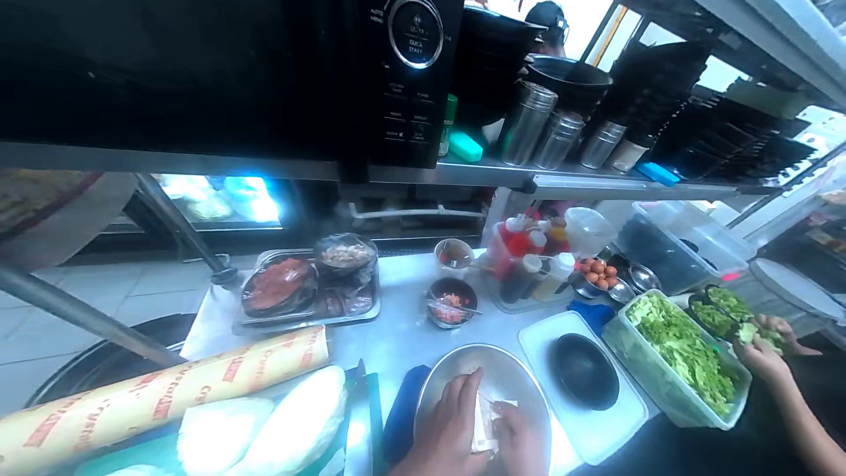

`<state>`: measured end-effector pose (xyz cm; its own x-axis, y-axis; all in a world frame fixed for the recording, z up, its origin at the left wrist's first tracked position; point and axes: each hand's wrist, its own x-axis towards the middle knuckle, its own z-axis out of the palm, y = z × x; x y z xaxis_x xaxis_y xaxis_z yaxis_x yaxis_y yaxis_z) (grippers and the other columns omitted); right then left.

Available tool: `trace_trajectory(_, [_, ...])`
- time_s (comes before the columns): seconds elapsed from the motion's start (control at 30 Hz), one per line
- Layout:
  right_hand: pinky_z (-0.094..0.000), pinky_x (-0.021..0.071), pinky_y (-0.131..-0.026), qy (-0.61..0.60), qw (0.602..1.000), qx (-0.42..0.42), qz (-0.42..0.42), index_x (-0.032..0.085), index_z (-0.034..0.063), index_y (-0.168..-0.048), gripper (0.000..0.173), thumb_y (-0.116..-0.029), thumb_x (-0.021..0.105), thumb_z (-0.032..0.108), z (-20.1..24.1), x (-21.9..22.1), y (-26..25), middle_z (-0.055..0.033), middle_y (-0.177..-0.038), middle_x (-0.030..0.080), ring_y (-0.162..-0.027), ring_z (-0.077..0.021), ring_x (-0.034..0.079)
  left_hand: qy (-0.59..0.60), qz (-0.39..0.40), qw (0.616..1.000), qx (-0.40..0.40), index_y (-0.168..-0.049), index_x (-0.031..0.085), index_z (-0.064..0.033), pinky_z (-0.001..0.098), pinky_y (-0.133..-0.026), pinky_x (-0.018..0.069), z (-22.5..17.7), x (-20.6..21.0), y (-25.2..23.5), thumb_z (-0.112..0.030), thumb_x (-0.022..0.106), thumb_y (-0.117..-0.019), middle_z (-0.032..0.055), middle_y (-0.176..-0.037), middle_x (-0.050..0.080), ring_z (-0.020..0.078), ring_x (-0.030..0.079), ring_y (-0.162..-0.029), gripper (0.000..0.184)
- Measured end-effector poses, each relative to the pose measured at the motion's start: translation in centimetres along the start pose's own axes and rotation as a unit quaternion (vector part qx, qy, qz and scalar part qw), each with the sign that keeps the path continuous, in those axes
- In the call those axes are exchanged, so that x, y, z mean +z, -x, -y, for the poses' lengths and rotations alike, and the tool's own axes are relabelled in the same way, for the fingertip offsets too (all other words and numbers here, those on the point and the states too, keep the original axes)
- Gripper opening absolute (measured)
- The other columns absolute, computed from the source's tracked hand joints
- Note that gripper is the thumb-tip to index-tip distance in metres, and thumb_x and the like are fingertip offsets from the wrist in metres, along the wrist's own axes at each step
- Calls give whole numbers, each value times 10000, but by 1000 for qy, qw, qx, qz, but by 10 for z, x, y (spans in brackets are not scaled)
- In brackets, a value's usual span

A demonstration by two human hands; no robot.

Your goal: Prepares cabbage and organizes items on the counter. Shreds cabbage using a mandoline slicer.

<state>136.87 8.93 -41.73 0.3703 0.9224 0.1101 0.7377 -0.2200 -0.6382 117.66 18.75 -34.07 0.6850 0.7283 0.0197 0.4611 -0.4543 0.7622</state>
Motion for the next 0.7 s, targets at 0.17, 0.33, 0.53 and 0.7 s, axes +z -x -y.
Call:
trace_trajectory(0.17, [-422,611,-901,12,996,75,56,733,143,-1231,285,-968,635,189,-12,-3,-6,-35,-1108,758,-958,-146,734,3,-2,1000,-7,-1617,242,-158,453,-1029,534,-2,-3,0,-456,894,-686,142,-1502,455,298,509,-1347,1174])
trace_trajectory(0.33, [-401,620,-884,-26,994,102,31,660,105,-1289,368,-930,691,186,2,-6,-7,-45,-1141,740,-970,-134,730,8,3,1000,-9,-1621,230,-164,456,-1019,540,-3,-4,-1,-457,882,-692,138,-1506,448,293,507,-1347,1172])
trace_trajectory(0.53, [-369,581,-963,-65,997,39,-25,754,102,-1101,229,-890,749,191,-14,1,-2,-69,-1209,699,-1149,-164,655,13,-5,1000,-2,-1620,242,-162,461,-1022,540,-2,-1,-2,-462,879,-702,143,-1505,456,293,516,-1341,1157])
trace_trajectory(0.7, [-298,622,-861,-82,995,-22,-53,787,155,-1105,222,-884,764,158,4,-8,-1,3,-1101,734,-1016,-82,697,7,-11,1000,4,-1619,241,-164,447,-1022,539,1,1,-2,-468,878,-691,138,-1496,460,283,513,-1342,1165])
